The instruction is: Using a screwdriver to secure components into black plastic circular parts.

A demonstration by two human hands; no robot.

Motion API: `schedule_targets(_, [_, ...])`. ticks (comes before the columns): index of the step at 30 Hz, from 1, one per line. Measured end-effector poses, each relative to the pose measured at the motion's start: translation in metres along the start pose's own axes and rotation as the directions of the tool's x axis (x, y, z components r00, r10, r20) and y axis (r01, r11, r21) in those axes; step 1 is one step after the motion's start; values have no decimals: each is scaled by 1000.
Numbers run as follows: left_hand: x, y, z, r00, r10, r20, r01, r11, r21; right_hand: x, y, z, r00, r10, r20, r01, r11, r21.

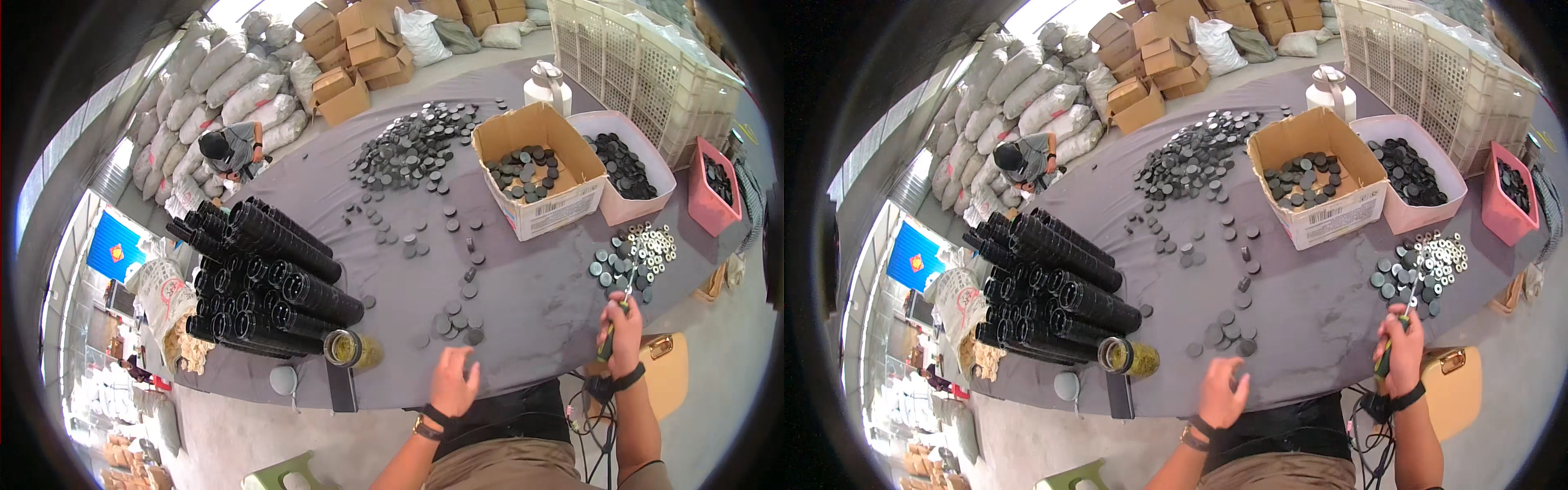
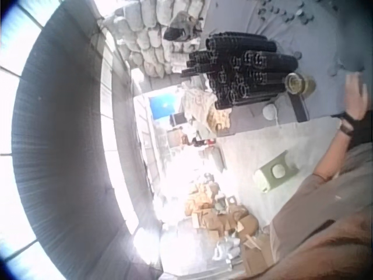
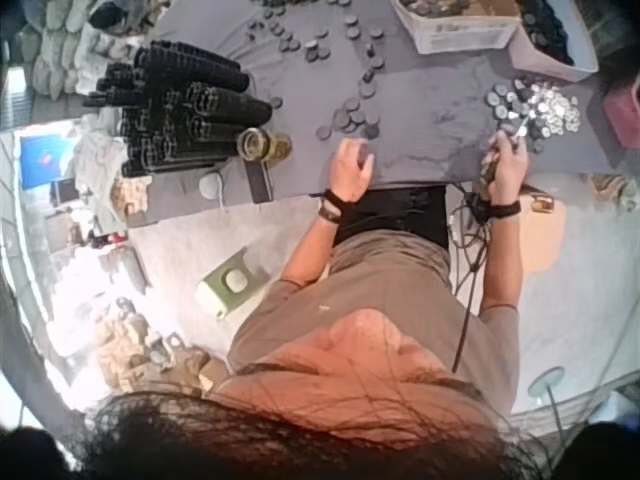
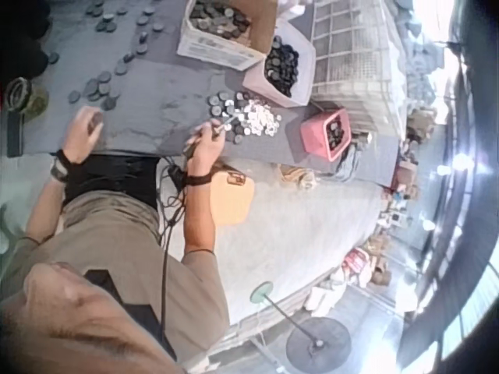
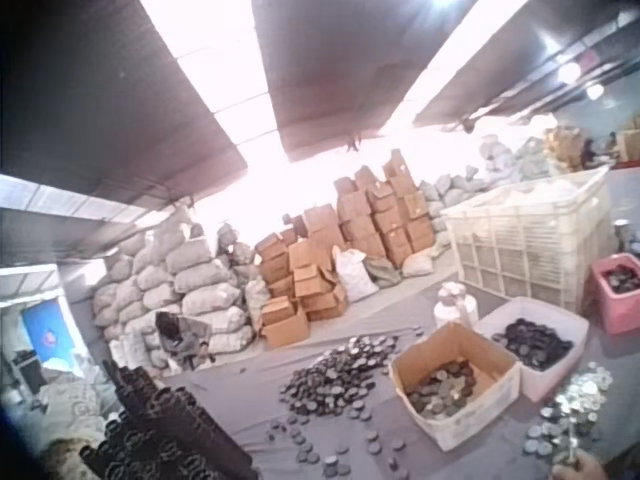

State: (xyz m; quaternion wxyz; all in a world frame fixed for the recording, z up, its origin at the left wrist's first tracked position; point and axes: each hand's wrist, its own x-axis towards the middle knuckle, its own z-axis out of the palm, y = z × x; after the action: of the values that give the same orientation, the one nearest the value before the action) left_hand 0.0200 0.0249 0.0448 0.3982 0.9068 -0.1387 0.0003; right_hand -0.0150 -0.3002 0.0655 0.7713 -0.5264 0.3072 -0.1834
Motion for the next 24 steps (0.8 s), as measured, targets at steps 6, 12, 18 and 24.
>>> schedule_targets(6, [44,-15,-24,969,108,-221,-28,941,338,-68,7,15,949,119,292,-68,982,-178])
schedule_targets(12, [50,-39,-28,990,97,-105,-61,952,300,-100,7,25,893,195,405,-86,958,-273])
schedule_targets(18, [4,-3,-61,966,-128,225,259,524,-812,-122,-8,41,815,236,529,2,912,-410])
schedule_targets(24, [-36,25,-78,968,2,249,235,327,-915,-146,-42,87,601,196,775,156,922,-354])
